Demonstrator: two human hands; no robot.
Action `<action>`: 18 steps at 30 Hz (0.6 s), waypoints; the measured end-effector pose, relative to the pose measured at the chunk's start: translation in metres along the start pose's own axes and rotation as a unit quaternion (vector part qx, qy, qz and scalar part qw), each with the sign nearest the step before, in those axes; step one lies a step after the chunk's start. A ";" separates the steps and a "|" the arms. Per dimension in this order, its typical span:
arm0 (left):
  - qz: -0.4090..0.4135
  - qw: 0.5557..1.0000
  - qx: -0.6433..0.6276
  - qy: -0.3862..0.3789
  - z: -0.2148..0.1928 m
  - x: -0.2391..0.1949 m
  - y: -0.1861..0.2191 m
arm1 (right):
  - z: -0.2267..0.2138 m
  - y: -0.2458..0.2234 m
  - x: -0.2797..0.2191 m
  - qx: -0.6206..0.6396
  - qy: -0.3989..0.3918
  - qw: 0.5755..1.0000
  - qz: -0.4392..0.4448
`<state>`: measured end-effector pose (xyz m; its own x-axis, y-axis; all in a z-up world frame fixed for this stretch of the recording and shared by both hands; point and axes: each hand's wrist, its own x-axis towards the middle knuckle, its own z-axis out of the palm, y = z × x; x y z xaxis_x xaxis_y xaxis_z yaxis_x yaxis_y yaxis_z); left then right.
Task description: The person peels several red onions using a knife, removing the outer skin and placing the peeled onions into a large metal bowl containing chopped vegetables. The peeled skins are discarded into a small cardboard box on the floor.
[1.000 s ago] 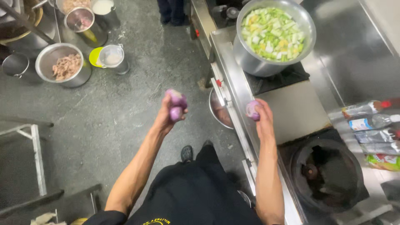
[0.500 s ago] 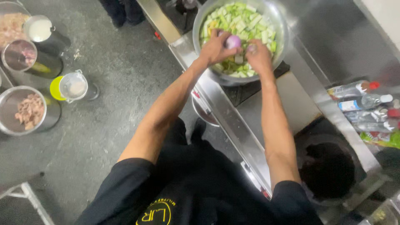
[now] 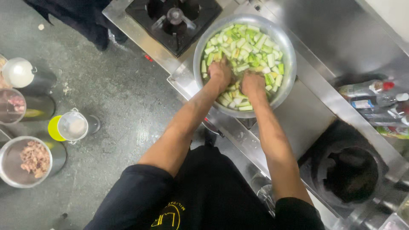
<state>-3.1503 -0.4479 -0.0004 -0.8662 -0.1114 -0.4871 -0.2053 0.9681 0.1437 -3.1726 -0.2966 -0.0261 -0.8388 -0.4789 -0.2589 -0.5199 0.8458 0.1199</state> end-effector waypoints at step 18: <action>0.268 0.858 -0.429 -0.088 0.009 0.020 -0.053 | -0.047 0.012 -0.048 0.433 0.119 0.884 0.131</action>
<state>-3.1525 -0.4996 -0.0258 -0.8747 0.4061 -0.2646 -0.1241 0.3401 0.9322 -3.1460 -0.2738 0.0328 -0.9759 -0.1890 -0.1087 -0.0713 0.7480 -0.6599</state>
